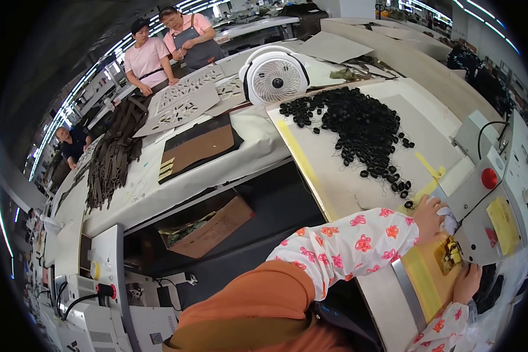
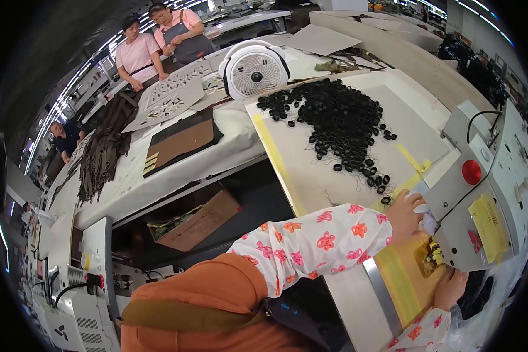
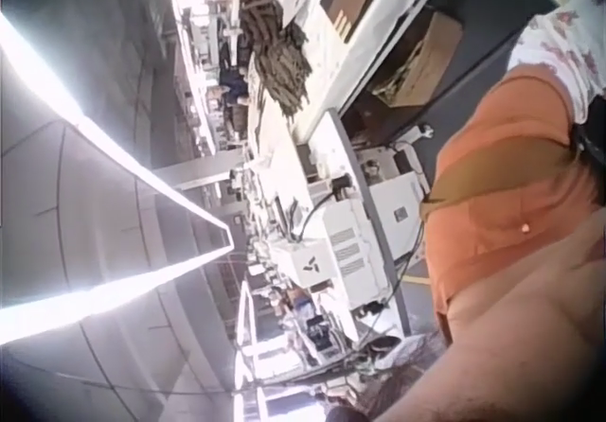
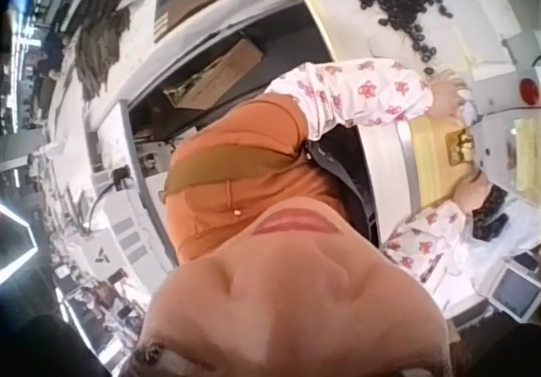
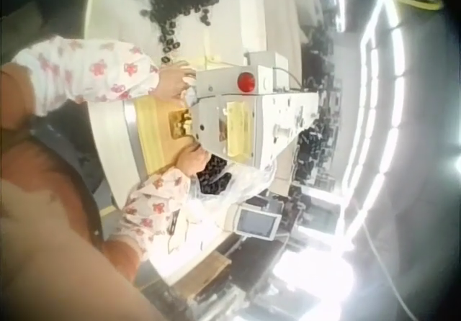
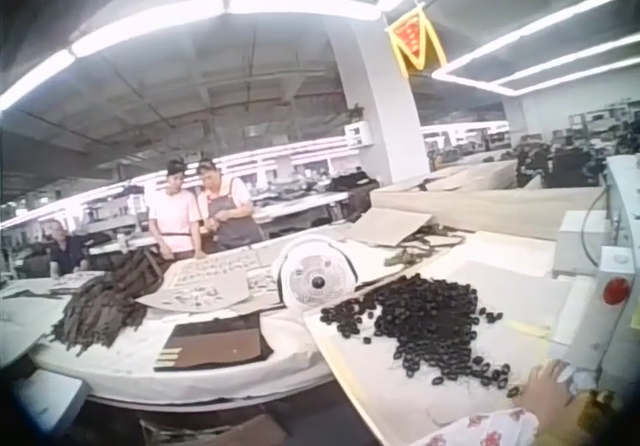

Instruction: The person is assembling small black leather or plastic components by hand and using a machine at a workstation.

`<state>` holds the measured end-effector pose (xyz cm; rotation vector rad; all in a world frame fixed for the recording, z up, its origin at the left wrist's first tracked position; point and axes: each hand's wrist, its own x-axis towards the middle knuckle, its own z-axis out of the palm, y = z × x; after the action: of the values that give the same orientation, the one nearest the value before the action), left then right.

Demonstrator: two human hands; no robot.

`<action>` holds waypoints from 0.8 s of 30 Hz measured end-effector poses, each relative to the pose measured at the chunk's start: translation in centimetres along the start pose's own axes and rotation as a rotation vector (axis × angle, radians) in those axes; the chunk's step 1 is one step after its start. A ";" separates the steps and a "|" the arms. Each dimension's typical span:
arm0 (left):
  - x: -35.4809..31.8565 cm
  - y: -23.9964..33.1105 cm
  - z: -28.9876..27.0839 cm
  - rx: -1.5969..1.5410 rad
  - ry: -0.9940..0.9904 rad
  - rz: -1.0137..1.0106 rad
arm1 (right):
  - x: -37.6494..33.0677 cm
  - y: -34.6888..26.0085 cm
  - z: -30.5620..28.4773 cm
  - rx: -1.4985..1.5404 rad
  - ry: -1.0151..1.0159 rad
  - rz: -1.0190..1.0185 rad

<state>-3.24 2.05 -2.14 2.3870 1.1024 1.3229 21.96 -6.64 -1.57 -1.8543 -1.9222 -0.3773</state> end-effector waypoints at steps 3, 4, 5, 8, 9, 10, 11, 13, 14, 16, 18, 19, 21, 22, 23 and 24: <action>0.1 0.9 -0.4 0.152 -0.515 -0.025 | 0.2 -0.4 -0.3 -0.027 -0.056 0.083; 0.1 1.0 -0.5 0.154 -0.512 -0.027 | 0.1 -0.1 0.1 -0.026 -0.055 0.080; -0.1 1.2 -0.4 0.130 -0.498 -0.030 | -0.2 0.6 0.6 -0.028 0.040 0.010; -0.5 1.1 -0.8 0.099 -0.472 -0.042 | -0.6 0.4 0.4 0.045 0.175 -0.076; -0.5 1.3 -0.6 0.080 -0.476 -0.041 | -0.7 0.3 -0.4 0.114 0.217 -0.073; -0.3 1.6 -0.8 0.065 -0.482 -0.048 | -0.7 -1.2 -1.4 0.113 0.214 -0.075; -0.3 1.9 -1.4 0.060 -0.508 -0.057 | -1.4 -3.0 -2.3 0.234 0.155 -0.091; 0.3 2.6 -1.3 0.049 -0.509 -0.040 | -2.6 -7.4 -4.1 0.352 0.107 -0.263; 0.4 2.9 -1.0 0.043 -0.514 -0.028 | -2.7 -9.9 -4.5 0.353 0.113 -0.420; -0.3 1.3 -0.2 0.038 -0.375 -0.050 | -1.8 -17.4 -5.4 0.520 0.008 -0.571; -0.8 -0.4 0.2 0.030 -0.227 -0.069 | -0.8 -24.3 -7.0 0.736 -0.194 -0.666; -0.4 -1.0 0.0 -0.097 -0.081 -0.173 | 0.1 -27.2 -7.5 0.935 -0.268 -0.762; 1.0 -1.0 0.5 -0.260 0.047 -0.250 | 0.8 -32.1 -8.9 1.204 -0.450 -0.924; 1.9 -0.3 1.0 -0.255 0.012 -0.188 | 0.8 -33.8 -9.2 1.365 -0.555 -0.990; 2.6 0.6 1.6 -0.250 -0.020 -0.127 | 0.6 -34.7 -9.3 1.342 -0.537 -0.965; 2.0 -1.0 1.0 -0.212 -0.015 -0.159 | 0.3 -36.5 -8.5 1.460 -0.587 -1.034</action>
<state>-2.29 4.30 -1.96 2.1090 1.0654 1.2957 -13.25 -12.80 9.76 0.0468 -2.2347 1.1242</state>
